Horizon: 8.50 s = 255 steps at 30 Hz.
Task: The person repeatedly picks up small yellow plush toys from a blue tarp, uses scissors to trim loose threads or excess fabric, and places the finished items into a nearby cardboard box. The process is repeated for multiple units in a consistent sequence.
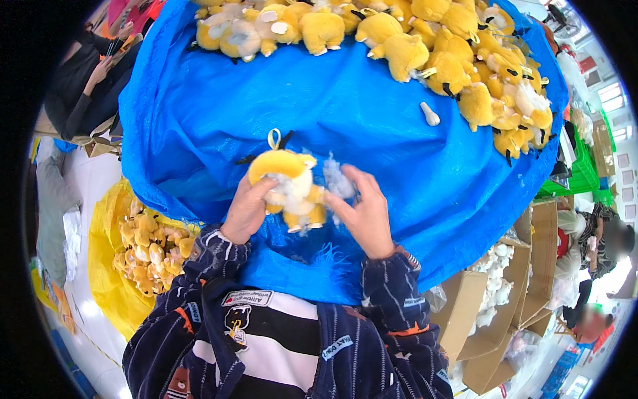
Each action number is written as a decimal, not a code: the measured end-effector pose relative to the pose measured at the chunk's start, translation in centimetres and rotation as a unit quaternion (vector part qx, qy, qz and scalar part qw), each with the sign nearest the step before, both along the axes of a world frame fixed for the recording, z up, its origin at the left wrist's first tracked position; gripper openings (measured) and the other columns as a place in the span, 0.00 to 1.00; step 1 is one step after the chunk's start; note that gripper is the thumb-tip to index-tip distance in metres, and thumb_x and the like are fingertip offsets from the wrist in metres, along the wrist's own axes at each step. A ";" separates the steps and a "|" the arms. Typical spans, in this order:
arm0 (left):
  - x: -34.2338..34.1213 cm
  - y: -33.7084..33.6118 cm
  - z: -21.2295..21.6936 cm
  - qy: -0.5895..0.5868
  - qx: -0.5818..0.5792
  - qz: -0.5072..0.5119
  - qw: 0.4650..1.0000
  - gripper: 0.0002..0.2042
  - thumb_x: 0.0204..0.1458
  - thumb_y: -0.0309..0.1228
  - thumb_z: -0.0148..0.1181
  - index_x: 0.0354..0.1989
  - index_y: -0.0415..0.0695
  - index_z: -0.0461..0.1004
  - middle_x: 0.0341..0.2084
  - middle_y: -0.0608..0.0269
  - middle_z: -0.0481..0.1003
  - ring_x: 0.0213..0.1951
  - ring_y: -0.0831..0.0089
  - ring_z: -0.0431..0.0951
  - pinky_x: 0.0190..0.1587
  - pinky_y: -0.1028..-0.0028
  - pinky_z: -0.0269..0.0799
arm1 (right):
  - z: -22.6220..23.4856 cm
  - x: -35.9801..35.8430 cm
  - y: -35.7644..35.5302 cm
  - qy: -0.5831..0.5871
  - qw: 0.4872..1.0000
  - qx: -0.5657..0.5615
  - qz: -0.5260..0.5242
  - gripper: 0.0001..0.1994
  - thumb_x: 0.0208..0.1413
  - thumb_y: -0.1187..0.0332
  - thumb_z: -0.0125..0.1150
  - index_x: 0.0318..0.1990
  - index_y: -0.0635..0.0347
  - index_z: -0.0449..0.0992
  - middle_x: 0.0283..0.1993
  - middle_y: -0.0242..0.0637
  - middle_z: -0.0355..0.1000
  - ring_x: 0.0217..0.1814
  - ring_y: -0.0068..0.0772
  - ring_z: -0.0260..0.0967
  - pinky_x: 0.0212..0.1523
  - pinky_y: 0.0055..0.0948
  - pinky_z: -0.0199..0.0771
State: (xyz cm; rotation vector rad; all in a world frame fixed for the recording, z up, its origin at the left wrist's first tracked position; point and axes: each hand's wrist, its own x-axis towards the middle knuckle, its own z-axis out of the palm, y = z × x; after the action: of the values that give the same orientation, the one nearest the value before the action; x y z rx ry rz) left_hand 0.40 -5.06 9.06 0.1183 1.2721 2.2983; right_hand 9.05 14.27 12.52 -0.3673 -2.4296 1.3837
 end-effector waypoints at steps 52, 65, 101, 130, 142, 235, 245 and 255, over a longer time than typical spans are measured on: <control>4.8 0.9 1.9 0.486 -0.313 -0.199 0.791 0.22 0.44 0.35 0.64 0.47 0.37 0.69 0.38 0.43 0.73 0.30 0.54 0.77 0.35 0.66 0.73 | -5.1 2.3 -2.1 0.022 0.947 -0.319 0.009 0.10 0.52 0.70 0.56 0.39 0.65 0.71 0.33 0.32 0.71 0.34 0.18 0.66 0.35 0.22 0.68; 3.0 1.4 2.7 0.333 -0.316 -0.344 0.819 0.13 0.46 0.32 0.60 0.38 0.37 0.71 0.35 0.51 0.75 0.32 0.64 0.78 0.34 0.69 0.71 | -5.4 2.3 -2.0 0.033 0.951 -0.306 0.005 0.13 0.53 0.67 0.57 0.42 0.66 0.70 0.37 0.35 0.72 0.37 0.22 0.68 0.37 0.24 0.70; 1.4 1.1 1.5 0.046 -0.017 -0.131 0.990 0.18 0.54 0.30 0.58 0.52 0.39 0.67 0.46 0.62 0.72 0.46 0.75 0.73 0.46 0.76 0.70 | -0.8 1.9 -2.5 0.030 0.988 -0.150 0.032 0.10 0.53 0.74 0.57 0.43 0.69 0.73 0.35 0.38 0.73 0.27 0.28 0.70 0.28 0.24 0.69; 0.9 1.6 -0.1 0.056 -0.042 -0.058 0.996 0.20 0.53 0.30 0.60 0.54 0.40 0.66 0.47 0.63 0.72 0.48 0.75 0.72 0.50 0.75 0.67 | 0.7 2.0 -3.5 0.059 0.980 0.160 0.107 0.17 0.41 0.73 0.66 0.43 0.59 0.73 0.37 0.38 0.69 0.29 0.37 0.72 0.28 0.30 0.73; 0.7 1.1 1.4 -0.106 0.078 -0.115 0.985 0.19 0.57 0.36 0.52 0.55 0.44 0.64 0.44 0.61 0.73 0.42 0.70 0.77 0.37 0.72 0.76 | 2.3 1.5 -0.8 0.018 0.962 -0.268 -0.040 0.08 0.49 0.73 0.64 0.36 0.63 0.75 0.31 0.26 0.70 0.25 0.11 0.61 0.23 0.13 0.60; 2.3 1.5 -0.8 0.279 -0.114 -0.099 0.948 0.28 0.46 0.30 0.66 0.57 0.40 0.63 0.49 0.57 0.71 0.51 0.71 0.70 0.51 0.72 0.67 | 2.4 2.6 -2.9 -0.013 0.978 0.098 0.181 0.23 0.47 0.67 0.66 0.50 0.63 0.68 0.50 0.43 0.70 0.45 0.38 0.72 0.43 0.37 0.73; 2.6 1.1 0.7 0.102 -0.057 -0.233 0.965 0.20 0.54 0.31 0.59 0.54 0.39 0.65 0.48 0.62 0.70 0.50 0.75 0.69 0.53 0.73 0.65 | 1.3 3.7 0.5 0.032 0.972 -0.228 -0.053 0.14 0.54 0.71 0.60 0.46 0.67 0.73 0.36 0.29 0.72 0.32 0.13 0.65 0.33 0.16 0.66; 2.7 1.9 0.0 0.171 -0.116 -0.148 0.967 0.15 0.59 0.31 0.52 0.52 0.39 0.67 0.45 0.64 0.72 0.47 0.77 0.71 0.50 0.76 0.67 | 0.8 3.0 -1.1 -0.005 0.913 -0.407 -0.041 0.08 0.56 0.68 0.56 0.34 0.67 0.73 0.26 0.26 0.69 0.25 0.12 0.62 0.23 0.16 0.60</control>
State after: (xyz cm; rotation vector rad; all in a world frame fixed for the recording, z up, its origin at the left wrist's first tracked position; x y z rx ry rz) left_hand 3.14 -3.19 9.10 0.6031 1.5647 1.9116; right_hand 12.09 13.21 13.28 -0.6446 -1.6902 2.2954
